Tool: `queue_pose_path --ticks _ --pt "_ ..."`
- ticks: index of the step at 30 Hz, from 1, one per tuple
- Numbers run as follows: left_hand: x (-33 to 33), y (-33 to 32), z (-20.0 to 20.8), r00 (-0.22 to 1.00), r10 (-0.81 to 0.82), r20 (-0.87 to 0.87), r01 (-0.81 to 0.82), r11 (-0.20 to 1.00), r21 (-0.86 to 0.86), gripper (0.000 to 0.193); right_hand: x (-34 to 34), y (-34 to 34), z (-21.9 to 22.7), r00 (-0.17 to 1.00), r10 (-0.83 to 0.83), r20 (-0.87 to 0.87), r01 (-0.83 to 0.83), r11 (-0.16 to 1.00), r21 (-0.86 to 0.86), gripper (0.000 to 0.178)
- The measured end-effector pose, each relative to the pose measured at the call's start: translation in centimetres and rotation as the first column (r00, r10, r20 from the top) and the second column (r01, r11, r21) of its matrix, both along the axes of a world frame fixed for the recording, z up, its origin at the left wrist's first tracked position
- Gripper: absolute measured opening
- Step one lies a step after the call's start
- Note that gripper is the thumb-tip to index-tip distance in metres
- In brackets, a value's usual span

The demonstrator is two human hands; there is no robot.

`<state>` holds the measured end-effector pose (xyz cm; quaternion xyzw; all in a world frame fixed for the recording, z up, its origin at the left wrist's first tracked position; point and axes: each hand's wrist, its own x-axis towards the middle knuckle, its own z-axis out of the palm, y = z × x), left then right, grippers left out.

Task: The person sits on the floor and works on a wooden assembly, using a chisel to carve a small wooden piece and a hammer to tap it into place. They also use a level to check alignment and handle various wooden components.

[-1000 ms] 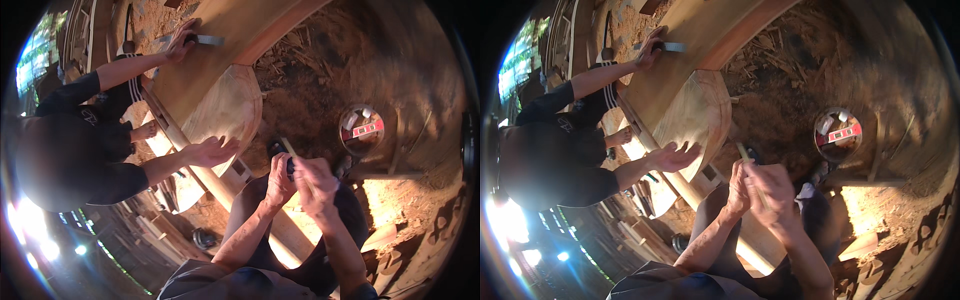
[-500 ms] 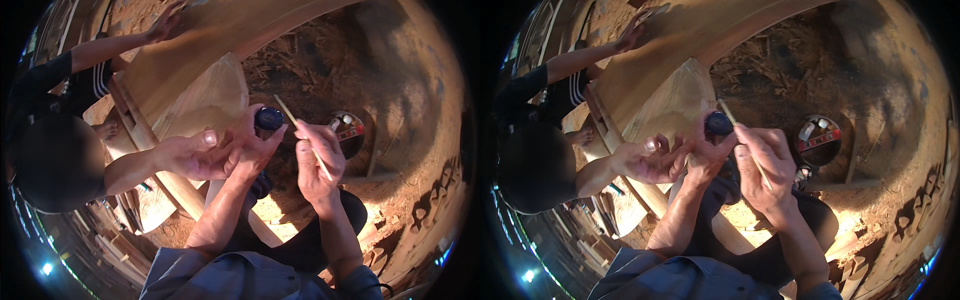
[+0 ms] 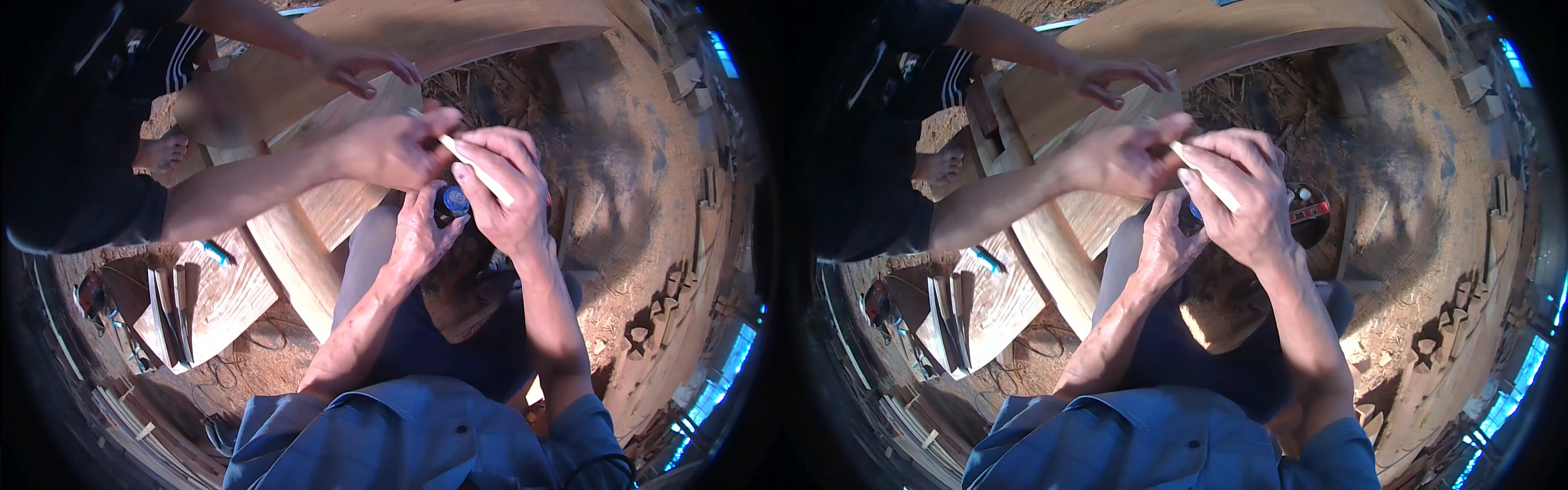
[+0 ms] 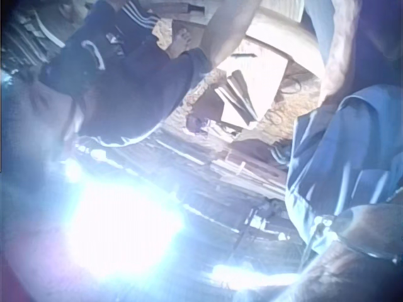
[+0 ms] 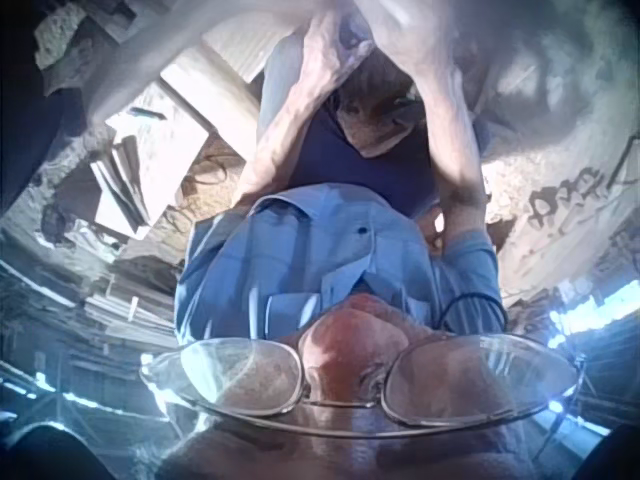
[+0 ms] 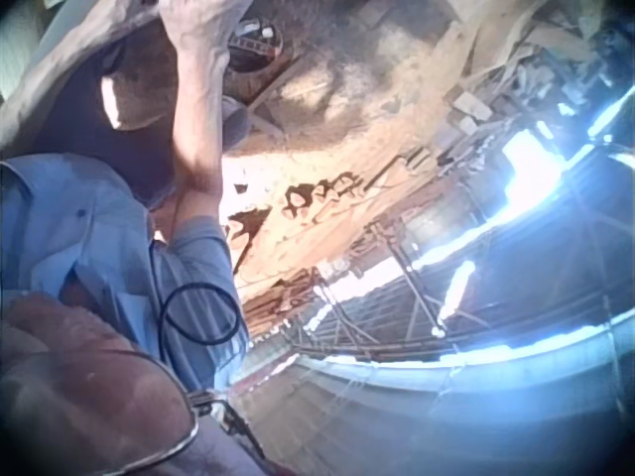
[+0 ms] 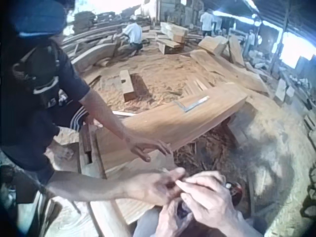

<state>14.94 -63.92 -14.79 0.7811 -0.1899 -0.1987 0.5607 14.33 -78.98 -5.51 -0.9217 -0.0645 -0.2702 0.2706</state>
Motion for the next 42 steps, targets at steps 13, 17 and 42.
queue_pose_path --ticks 13,17,42 --pt "-2.7 7.9 3.3 0.919 0.236 0.317 -0.162 0.956 -0.244 0.054 -4.9 9.2 3.2 0.921 0.022 -0.389 0.003 0.998 0.064 0.035" --pt "-3.7 9.9 4.6 0.921 0.241 0.306 -0.163 0.952 -0.26 0.052 -5.0 10.8 5.0 0.907 0.083 -0.414 -0.068 0.996 0.05 0.029" --pt "-1.9 15.7 -2.0 0.798 0.458 0.391 -0.479 0.876 -0.049 0.064 -0.9 12.2 4.9 0.956 0.057 -0.289 -0.044 0.998 0.051 0.054"
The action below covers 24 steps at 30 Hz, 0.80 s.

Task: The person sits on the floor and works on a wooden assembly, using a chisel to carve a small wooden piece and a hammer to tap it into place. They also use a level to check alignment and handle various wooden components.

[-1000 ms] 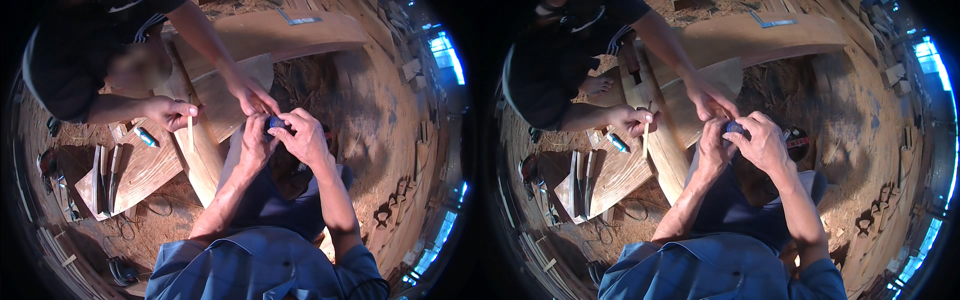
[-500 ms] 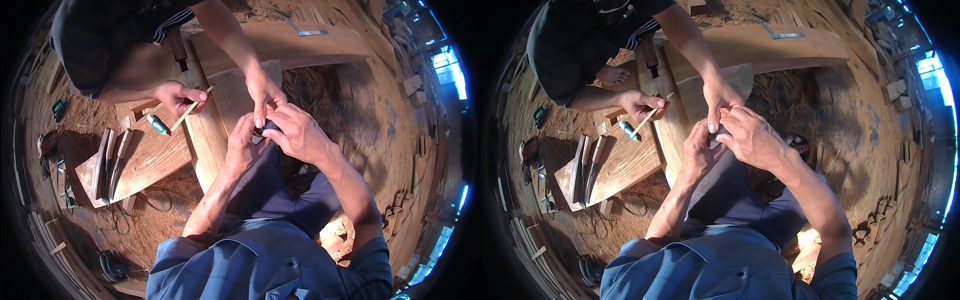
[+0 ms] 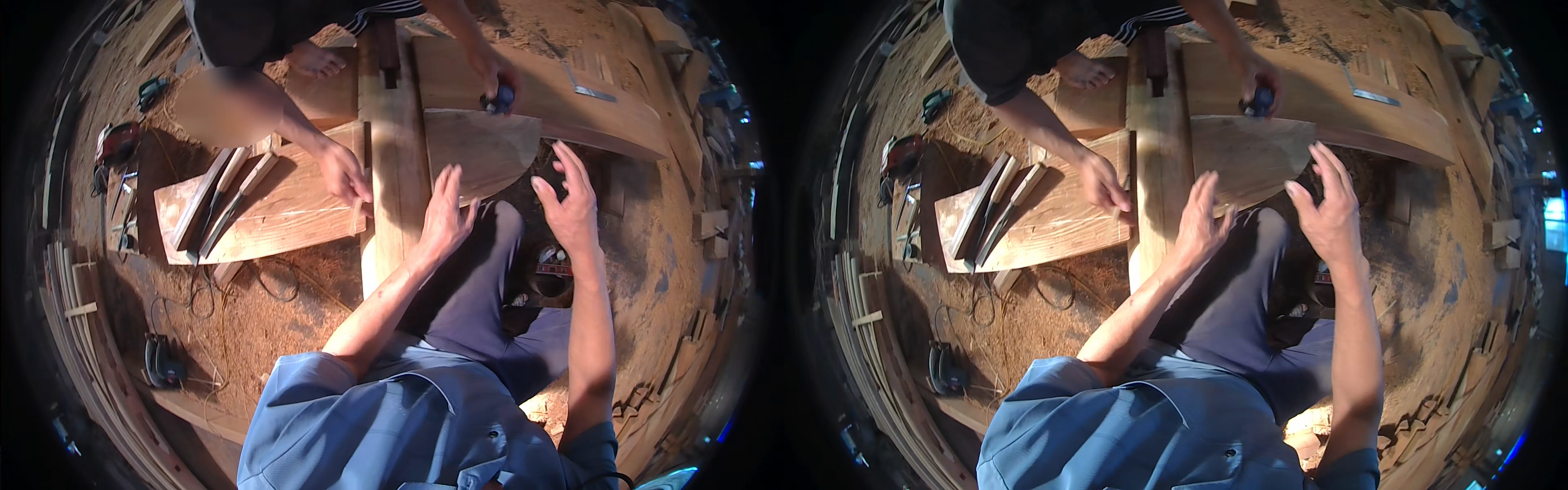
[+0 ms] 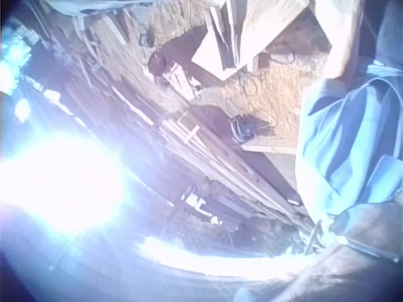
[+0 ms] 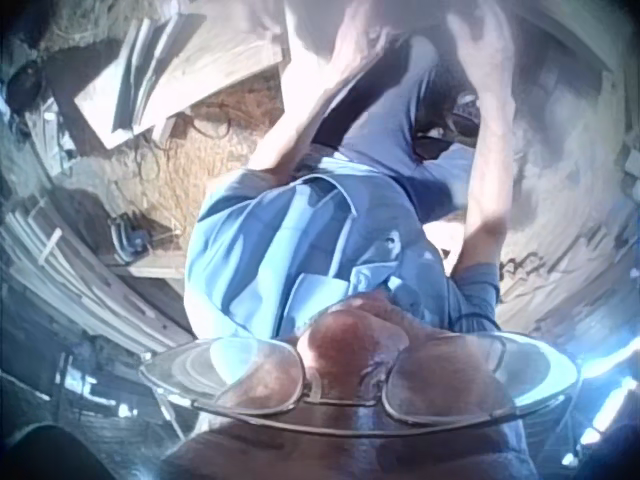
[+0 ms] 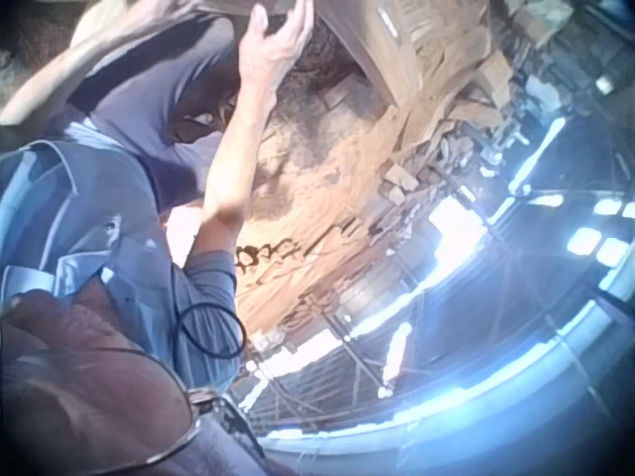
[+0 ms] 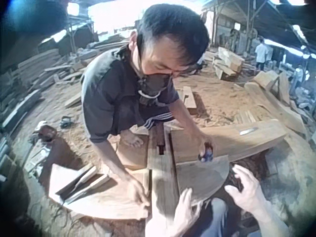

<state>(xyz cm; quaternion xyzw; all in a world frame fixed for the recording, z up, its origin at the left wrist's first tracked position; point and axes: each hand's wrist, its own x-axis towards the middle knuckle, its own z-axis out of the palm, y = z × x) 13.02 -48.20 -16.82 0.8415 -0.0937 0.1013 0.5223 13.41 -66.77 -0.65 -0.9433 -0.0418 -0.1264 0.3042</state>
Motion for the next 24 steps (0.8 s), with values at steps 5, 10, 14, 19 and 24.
queue_pose_path --ticks 5,10,14,19,24 --pt "-8.4 5.7 -5.0 0.977 -0.127 -0.17 0.129 0.992 0.0 0.036 -5.5 -5.4 -5.5 0.956 -0.135 -0.261 0.123 0.99 -0.063 0.045" --pt "-13.9 12.7 -6.3 0.973 -0.15 -0.177 0.171 0.978 0.115 0.034 -12.7 -10.0 -10.9 0.835 -0.274 -0.477 0.235 0.962 -0.142 0.047" --pt "-14.9 16.4 -6.9 0.99 0.034 -0.14 0.007 0.959 0.282 0.035 -18.4 -13.3 -12.3 0.711 -0.446 -0.543 0.261 0.885 -0.385 0.05" --pt "-11.0 20.6 -8.1 0.991 0.083 0.103 -0.12 0.896 0.428 0.044 -23.8 -16.3 -10.7 0.521 -0.696 -0.494 0.276 0.685 -0.674 0.048" --pt "-8.1 21.5 -9.1 0.996 0.066 -0.067 -0.006 0.753 0.658 0.069 -26.5 -16.8 -11.3 0.593 -0.729 -0.342 0.405 0.637 -0.656 0.043"
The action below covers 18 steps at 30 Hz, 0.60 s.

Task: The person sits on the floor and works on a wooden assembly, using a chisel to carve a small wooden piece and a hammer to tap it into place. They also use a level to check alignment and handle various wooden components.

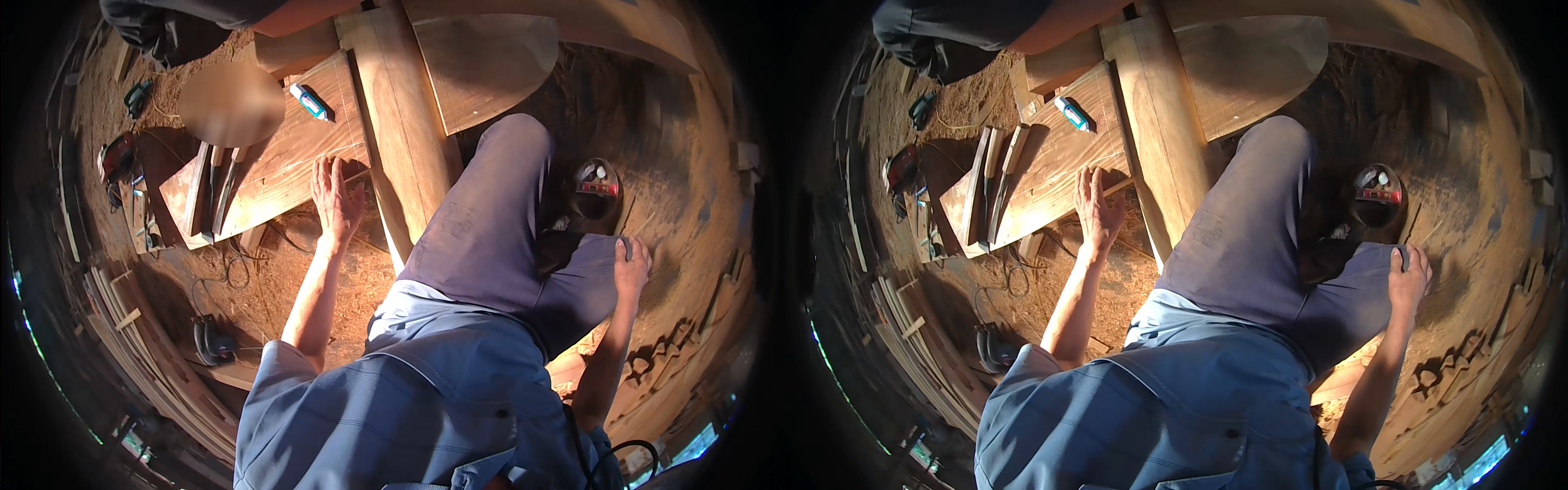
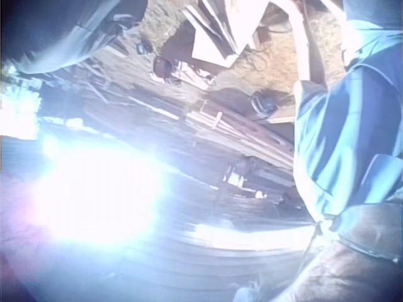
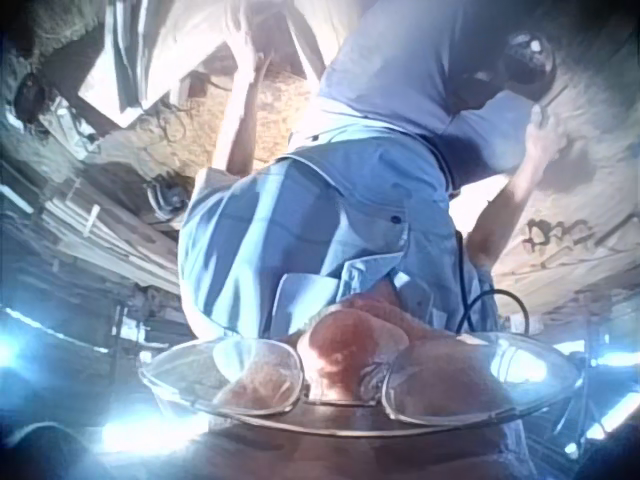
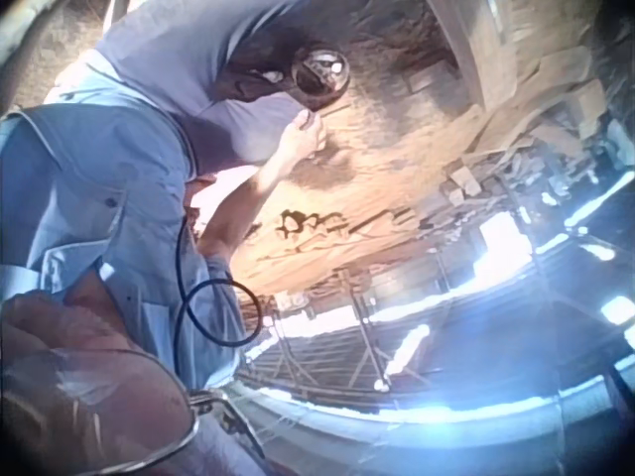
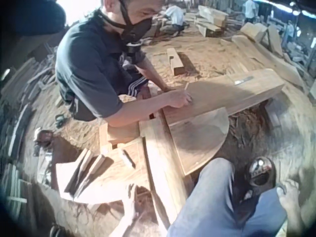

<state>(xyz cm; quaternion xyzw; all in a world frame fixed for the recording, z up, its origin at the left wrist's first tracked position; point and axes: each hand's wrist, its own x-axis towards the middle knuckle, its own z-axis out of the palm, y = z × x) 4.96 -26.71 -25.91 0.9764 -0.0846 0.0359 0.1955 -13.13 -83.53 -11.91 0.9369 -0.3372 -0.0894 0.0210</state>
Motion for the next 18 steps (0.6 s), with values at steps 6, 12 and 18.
queue_pose_path --ticks 6,12,18 --pt "0.3 -0.3 -2.5 0.994 -0.021 0.104 0.012 0.996 0.092 0.073 -1.1 -0.4 -0.4 0.998 -0.049 0.033 0.05 0.998 -0.044 0.039" --pt "0.5 -1.3 -4.3 0.982 0.043 0.184 -0.064 0.992 0.108 0.074 -0.9 -1.2 -0.5 0.989 -0.13 0.066 0.131 0.991 -0.01 0.038" --pt "0.7 -2.1 -4.8 0.978 0.099 0.186 -0.126 0.982 0.141 0.079 -1.2 -2.2 -1.1 0.983 -0.167 0.069 0.167 0.986 0.006 0.039"
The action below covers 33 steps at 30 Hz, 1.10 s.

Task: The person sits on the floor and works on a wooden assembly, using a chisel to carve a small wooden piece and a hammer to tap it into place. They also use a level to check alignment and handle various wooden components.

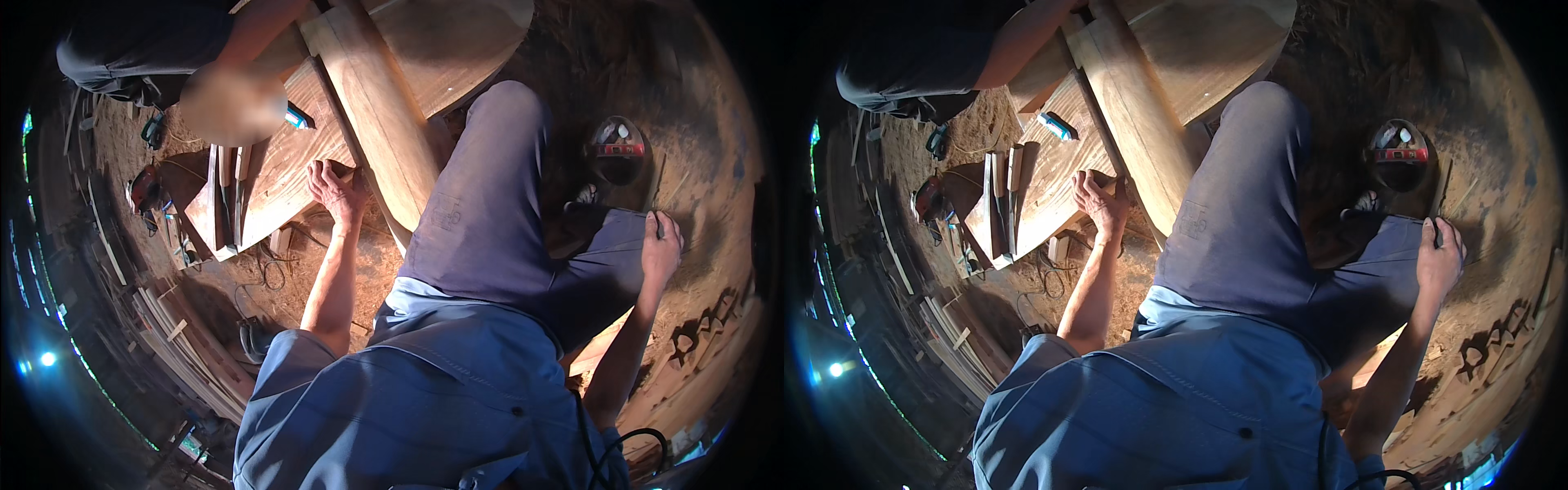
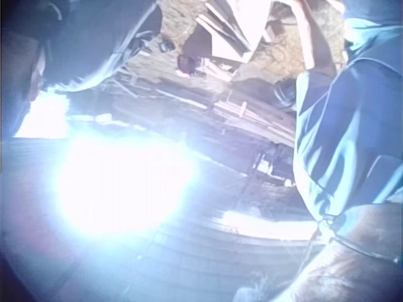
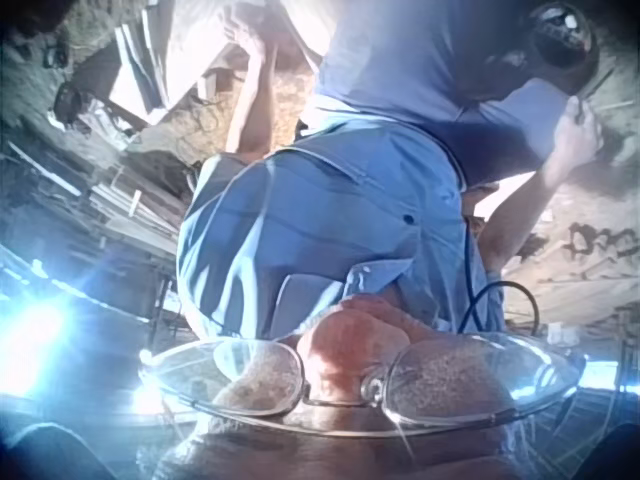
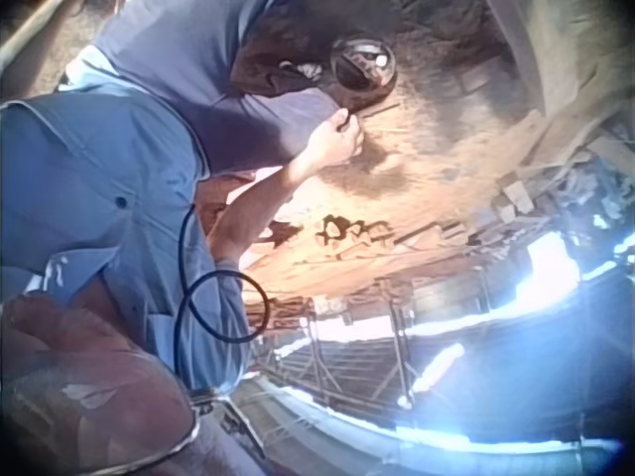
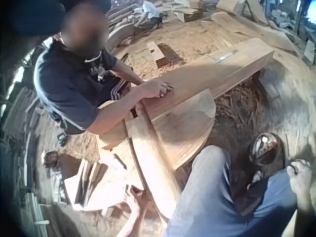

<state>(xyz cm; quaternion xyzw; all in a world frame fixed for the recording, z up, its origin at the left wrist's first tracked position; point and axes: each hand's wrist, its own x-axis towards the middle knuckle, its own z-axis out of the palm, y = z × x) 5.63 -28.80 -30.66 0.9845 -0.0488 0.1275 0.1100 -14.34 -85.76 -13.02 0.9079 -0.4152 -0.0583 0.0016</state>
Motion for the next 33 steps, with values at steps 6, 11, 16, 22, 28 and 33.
queue_pose_path --ticks 6,11,16,22,28,33 --pt "0.5 -0.8 1.4 0.998 0.002 -0.058 -0.001 1.0 0.018 0.063 -0.5 -0.7 -0.2 0.999 -0.009 0.045 0.008 1.0 0.014 0.038" --pt "1.7 -3.0 5.0 0.949 0.065 -0.308 -0.091 0.993 -0.069 0.063 -0.7 -0.6 0.1 0.998 -0.021 0.066 0.02 1.0 0.023 0.038" --pt "3.4 -5.4 6.6 0.824 -0.063 -0.563 -0.095 0.964 -0.248 0.056 -1.0 -0.4 0.1 0.994 -0.007 0.112 0.006 1.0 0.005 0.037" --pt "8.0 -7.8 7.5 0.514 0.008 -0.858 -0.377 0.9 -0.217 0.038 -1.3 -0.5 -0.1 0.992 0.012 0.129 -0.014 1.0 0.016 0.035" --pt "4.1 -7.4 9.0 0.388 -0.09 -0.917 -0.56 0.768 -0.312 0.034 -1.6 -0.4 0.0 0.992 -0.026 0.121 0.023 0.999 0.028 0.037" --pt "-3.5 -1.4 6.9 0.137 -0.054 -0.989 -0.535 0.837 -0.12 0.027 -1.9 -0.4 0.2 0.994 -0.031 0.101 0.028 0.999 0.038 0.039"
